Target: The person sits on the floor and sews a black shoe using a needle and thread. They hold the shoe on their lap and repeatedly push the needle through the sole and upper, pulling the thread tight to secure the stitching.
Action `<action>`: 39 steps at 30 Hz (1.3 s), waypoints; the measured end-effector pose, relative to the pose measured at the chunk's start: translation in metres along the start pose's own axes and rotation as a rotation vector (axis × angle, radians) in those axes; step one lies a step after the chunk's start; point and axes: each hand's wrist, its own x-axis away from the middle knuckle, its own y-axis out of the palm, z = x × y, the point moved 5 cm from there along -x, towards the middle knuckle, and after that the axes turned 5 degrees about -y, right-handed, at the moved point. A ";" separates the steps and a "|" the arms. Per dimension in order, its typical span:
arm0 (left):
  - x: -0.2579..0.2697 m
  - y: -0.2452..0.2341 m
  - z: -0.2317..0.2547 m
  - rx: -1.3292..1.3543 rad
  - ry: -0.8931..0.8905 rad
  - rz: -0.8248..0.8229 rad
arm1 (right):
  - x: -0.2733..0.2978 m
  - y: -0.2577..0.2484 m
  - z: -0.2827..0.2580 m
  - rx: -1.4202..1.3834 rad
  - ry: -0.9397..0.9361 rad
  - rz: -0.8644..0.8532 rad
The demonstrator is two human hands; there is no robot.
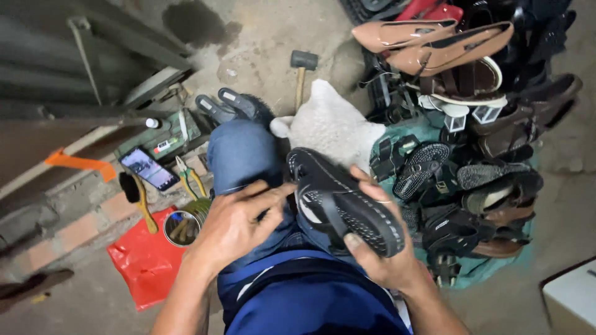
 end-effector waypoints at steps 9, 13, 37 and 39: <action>-0.025 0.001 -0.016 0.081 0.140 -0.064 | -0.004 0.014 -0.007 0.155 -0.209 -0.160; -0.033 0.010 -0.009 0.171 0.213 -0.072 | -0.008 0.019 -0.020 0.235 -0.233 -0.243; 0.005 0.001 -0.025 -0.070 -0.553 0.018 | -0.063 -0.078 0.041 0.926 -0.302 0.012; -0.003 -0.003 -0.017 -0.159 -0.512 -0.009 | -0.060 -0.071 0.047 1.014 -0.250 0.090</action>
